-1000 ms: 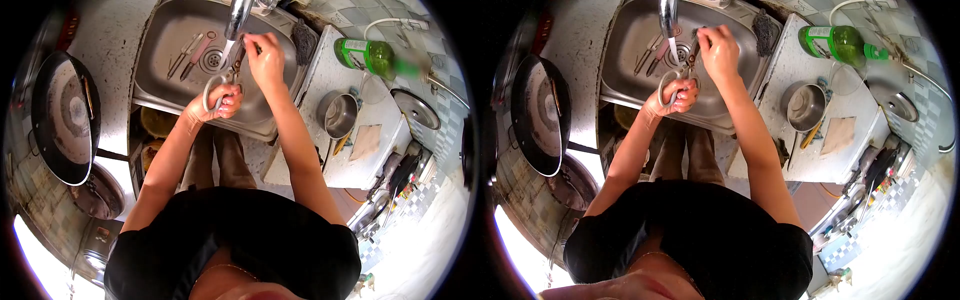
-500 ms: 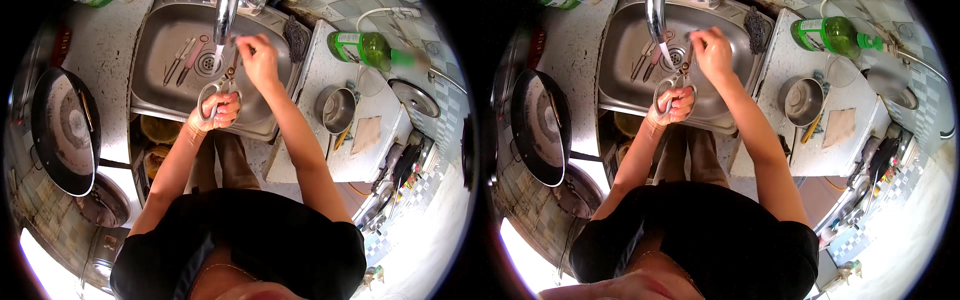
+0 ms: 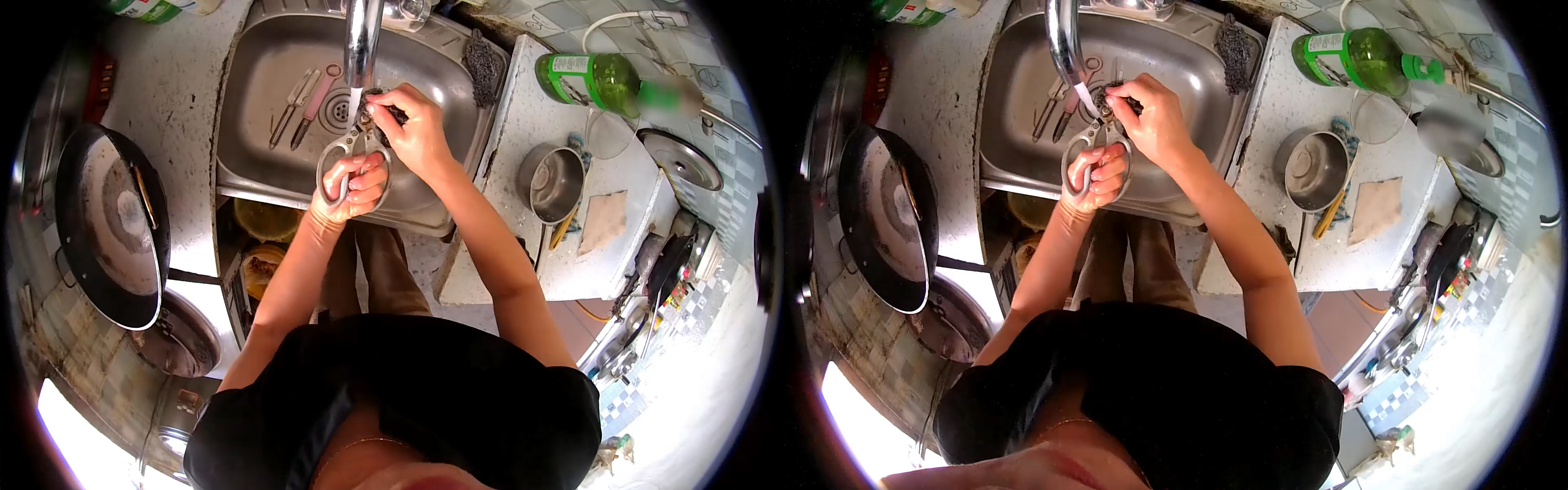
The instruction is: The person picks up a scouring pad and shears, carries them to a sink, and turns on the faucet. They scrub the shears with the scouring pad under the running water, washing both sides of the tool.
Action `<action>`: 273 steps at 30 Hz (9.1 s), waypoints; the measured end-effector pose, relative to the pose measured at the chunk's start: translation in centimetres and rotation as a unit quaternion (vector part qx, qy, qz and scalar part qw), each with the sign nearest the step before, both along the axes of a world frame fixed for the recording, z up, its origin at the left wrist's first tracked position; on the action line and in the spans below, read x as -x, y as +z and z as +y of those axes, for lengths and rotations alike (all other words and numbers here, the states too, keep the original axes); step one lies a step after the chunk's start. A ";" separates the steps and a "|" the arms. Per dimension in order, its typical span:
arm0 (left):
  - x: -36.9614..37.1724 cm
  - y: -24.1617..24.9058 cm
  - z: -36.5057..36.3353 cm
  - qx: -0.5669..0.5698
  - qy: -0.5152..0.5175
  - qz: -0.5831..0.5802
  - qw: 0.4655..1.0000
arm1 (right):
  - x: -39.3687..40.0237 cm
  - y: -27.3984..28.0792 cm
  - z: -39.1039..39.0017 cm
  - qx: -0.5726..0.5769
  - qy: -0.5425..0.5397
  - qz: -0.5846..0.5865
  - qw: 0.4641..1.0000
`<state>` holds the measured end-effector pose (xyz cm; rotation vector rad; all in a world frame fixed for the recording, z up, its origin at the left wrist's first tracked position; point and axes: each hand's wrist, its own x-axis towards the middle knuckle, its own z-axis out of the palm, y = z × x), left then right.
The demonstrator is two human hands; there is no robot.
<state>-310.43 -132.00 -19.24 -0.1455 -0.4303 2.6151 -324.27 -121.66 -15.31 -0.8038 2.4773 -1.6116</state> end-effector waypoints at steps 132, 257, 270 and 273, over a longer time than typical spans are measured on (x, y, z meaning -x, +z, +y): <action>5.0 -5.1 0.0 0.943 0.046 -0.007 0.328 | 1.4 -7.3 1.1 -0.139 -0.124 -0.048 0.981; 1.1 -1.1 1.5 0.645 0.016 -0.126 0.753 | 0.4 -3.3 -2.1 -0.233 0.047 0.170 0.956; 0.9 -2.8 0.7 0.891 0.095 -0.054 0.441 | -0.8 -0.2 -1.8 -0.120 0.003 0.098 0.988; 1.0 -2.9 0.5 0.938 0.025 -0.059 0.342 | -2.4 1.1 -3.0 -0.089 0.082 0.134 0.984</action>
